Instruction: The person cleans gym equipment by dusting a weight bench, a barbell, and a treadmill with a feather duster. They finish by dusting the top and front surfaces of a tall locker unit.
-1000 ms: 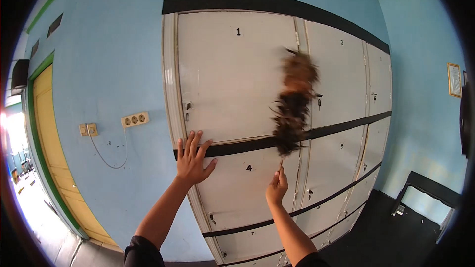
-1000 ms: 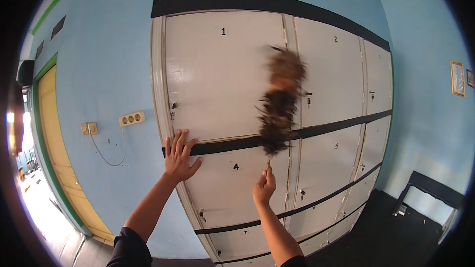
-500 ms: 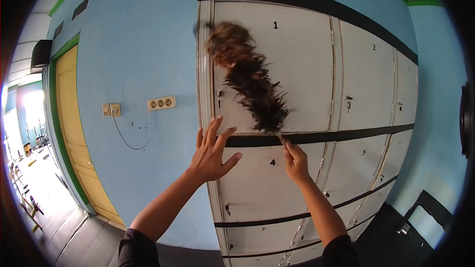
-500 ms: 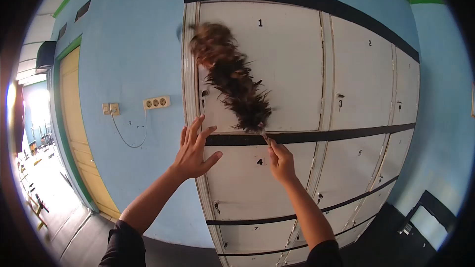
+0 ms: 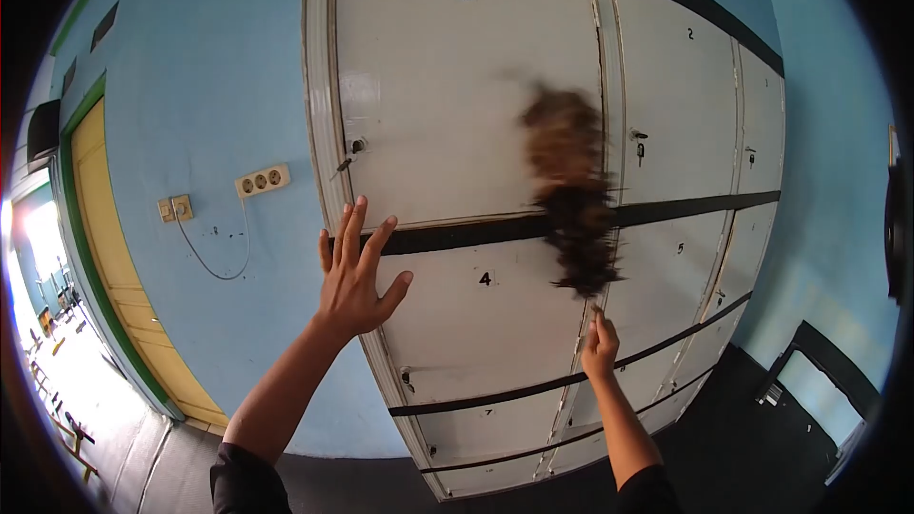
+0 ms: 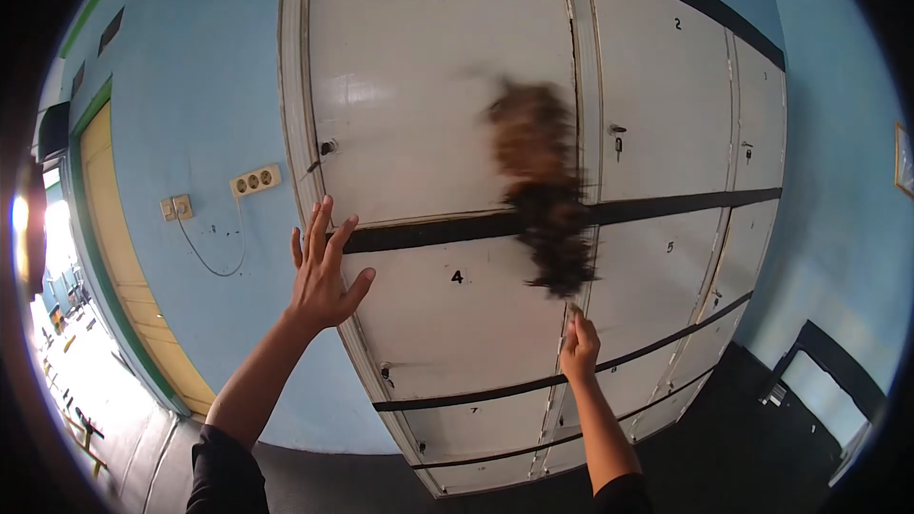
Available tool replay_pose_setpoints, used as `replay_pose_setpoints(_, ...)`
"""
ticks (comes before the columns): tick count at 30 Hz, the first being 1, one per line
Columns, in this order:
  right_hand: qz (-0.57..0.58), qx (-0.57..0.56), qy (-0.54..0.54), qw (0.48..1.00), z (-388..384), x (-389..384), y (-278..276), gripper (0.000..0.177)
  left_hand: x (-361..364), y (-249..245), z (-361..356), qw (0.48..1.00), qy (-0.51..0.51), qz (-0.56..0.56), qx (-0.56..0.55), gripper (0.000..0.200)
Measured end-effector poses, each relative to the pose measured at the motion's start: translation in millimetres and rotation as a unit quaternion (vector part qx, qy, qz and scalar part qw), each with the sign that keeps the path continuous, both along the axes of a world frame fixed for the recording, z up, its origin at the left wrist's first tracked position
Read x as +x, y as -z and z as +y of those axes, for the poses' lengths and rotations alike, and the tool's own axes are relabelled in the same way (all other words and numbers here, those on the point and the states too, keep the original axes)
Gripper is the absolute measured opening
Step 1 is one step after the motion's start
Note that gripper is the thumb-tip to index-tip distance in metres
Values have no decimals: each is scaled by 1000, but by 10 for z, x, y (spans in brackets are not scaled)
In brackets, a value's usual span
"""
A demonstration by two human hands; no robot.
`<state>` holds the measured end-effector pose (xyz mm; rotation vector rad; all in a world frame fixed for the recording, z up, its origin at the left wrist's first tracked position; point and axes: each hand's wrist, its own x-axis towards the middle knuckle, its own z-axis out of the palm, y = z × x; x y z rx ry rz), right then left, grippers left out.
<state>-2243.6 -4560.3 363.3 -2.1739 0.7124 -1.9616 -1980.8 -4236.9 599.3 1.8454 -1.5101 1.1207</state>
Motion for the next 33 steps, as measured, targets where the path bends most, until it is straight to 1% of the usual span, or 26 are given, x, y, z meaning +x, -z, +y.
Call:
replay_pose_setpoints(1, -8, 1, 10, 1000, 3, -26, 225, 25, 21, 24, -42, 1000, -9, 1, 17, 73)
replay_pose_setpoints(2, -31, -82, -8, 996, 92, -39, 265, 28, 50, 60, -93, 1000, -6, 0, 21, 73)
replay_pose_setpoints(4, 20, -19, 24, 999, 205, -118, 542, 33, 93, 150, -213, 998, -17, 14, 51, 75)
replay_pose_setpoints(5, 5, 52, 31, 998, 199, -70, 744, 38, 89, 194, -278, 998, -9, 14, 56, 75)
replay_pose_setpoints(6, -71, 79, 22, 994, 209, 63, 985, 42, 76, 267, -330, 997, -30, 18, 64, 77)
replay_pose_setpoints(7, -85, 117, 43, 989, 375, 183, 1001, 43, 68, 334, -378, 996, -52, 20, 70, 78)
replay_pose_setpoints(8, -67, 98, 28, 992, 497, 301, 1064, 43, 72, 387, -423, 996, -46, 21, 71, 78)
replay_pose_setpoints(10, -23, 54, -27, 998, 680, 392, 1196, 47, 83, 500, -460, 999, 11, 12, 28, 82)
replay_pose_setpoints(13, 0, 94, -60, 994, 694, 415, 1329, 46, 82, 611, -451, 999, 36, 27, 14, 83)
replay_pose_setpoints(15, -94, 99, 2, 991, 711, 551, 1442, 36, 110, 706, -415, 999, 39, 27, -5, 82)
replay_pose_setpoints(16, -87, 99, -6, 991, 753, 542, 1550, 36, 123, 762, -392, 998, 53, 38, -22, 82)
replay_pose_setpoints(17, -16, 80, -40, 996, 809, 528, 1708, 35, 139, 810, -369, 996, 65, 47, -38, 82)
replay_pose_setpoints(18, 55, 58, -75, 994, 862, 540, 1702, 35, 166, 874, -379, 997, 54, 50, -39, 82)
replay_pose_setpoints(19, 88, 106, -122, 983, 922, 526, 1690, 29, 210, 945, -392, 984, 129, 83, -87, 81)
replay_pose_setpoints(20, 82, 63, -127, 986, 937, 582, 1638, 28, 233, 1010, -355, 964, 197, 115, -136, 80)
replay_pose_setpoints(21, 88, 60, -136, 985, 971, 694, 1695, 28, 193, 1054, -326, 959, 184, 133, -172, 80)
replay_pose_setpoints(22, 96, 57, -143, 983, 991, 772, 1755, 27, 158, 1143, -340, 928, 205, 214, -224, 80)
replay_pose_setpoints(23, 107, 55, -160, 980, 998, 777, 1711, 27, 123, 1207, -393, 894, 243, 254, -277, 80)
replay_pose_setpoints(24, 163, 45, -172, 971, 1021, 764, 1581, 25, 131, 1245, -395, 855, 282, 289, -326, 80)
replay_pose_setpoints(25, 215, 32, -181, 959, 1033, 773, 1395, 23, 176, 1265, -338, 856, 270, 290, -332, 80)
replay_pose_setpoints(26, 180, 27, -154, 971, 1013, 783, 1218, 20, 202, 1286, -307, 821, 280, 343, -359, 78)
replay_pose_setpoints(28, 202, 7, -156, 967, 916, 788, 1124, 19, 202, 1396, -267, 736, 299, 450, -407, 75)
replay_pose_setpoints(29, 211, 9, -158, 964, 855, 734, 1072, 19, 248, 1493, -239, 687, 397, 468, -389, 69)
replay_pose_setpoints(31, 338, -7, -178, 924, 706, 573, 990, 17, 281, 1624, -164, 662, 378, 500, -410, 69)
replay_pose_setpoints(32, 342, -3, -173, 924, 642, 496, 1019, 17, 244, 1630, -147, 651, 360, 522, -419, 71)
replay_pose_setpoints(33, 270, 2, -149, 951, 545, 431, 1108, 16, 226, 1683, -135, 646, 364, 528, -415, 71)
